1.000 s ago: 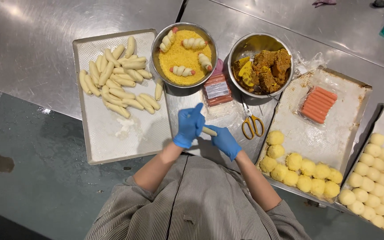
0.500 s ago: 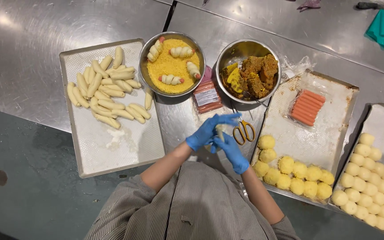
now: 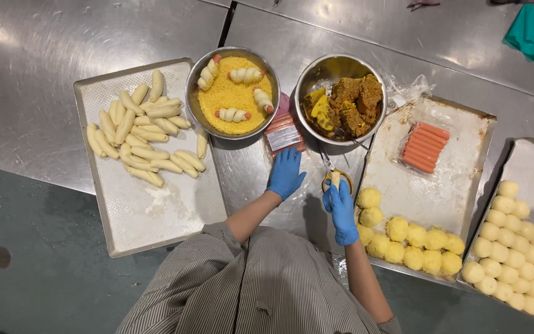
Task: Wrapping sausages in dough and coating them with breading or cornmeal.
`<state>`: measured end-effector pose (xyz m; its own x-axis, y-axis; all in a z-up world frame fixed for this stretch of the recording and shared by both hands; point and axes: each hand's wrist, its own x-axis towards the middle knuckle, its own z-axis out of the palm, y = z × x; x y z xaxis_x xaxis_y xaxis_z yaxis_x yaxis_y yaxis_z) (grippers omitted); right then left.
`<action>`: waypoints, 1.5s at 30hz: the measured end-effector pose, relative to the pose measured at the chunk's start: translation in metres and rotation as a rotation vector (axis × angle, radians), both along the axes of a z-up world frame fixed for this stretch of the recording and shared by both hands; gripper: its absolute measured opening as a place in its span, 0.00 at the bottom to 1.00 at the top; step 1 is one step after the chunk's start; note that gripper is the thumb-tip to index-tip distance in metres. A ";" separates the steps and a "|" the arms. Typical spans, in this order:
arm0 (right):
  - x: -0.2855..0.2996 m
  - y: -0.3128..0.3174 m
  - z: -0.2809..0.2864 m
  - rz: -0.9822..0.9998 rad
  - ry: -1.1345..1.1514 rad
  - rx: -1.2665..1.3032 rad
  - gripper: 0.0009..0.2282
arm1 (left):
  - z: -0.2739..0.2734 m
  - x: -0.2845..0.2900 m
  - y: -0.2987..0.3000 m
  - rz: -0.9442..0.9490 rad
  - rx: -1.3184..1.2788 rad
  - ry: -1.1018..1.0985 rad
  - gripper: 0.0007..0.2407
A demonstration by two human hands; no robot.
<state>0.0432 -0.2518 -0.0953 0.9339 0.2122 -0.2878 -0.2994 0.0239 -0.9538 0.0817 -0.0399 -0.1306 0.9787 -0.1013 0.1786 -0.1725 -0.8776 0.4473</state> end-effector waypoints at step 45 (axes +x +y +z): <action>0.010 0.071 0.150 -0.188 -0.148 0.300 0.02 | 0.185 -0.044 0.026 -0.166 -0.361 -0.540 0.20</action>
<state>0.0536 -0.1811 0.0548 0.9913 0.0878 -0.0981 -0.1229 0.3501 -0.9286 0.0379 -0.0142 0.0540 0.7189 -0.0849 0.6900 -0.5743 -0.6317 0.5207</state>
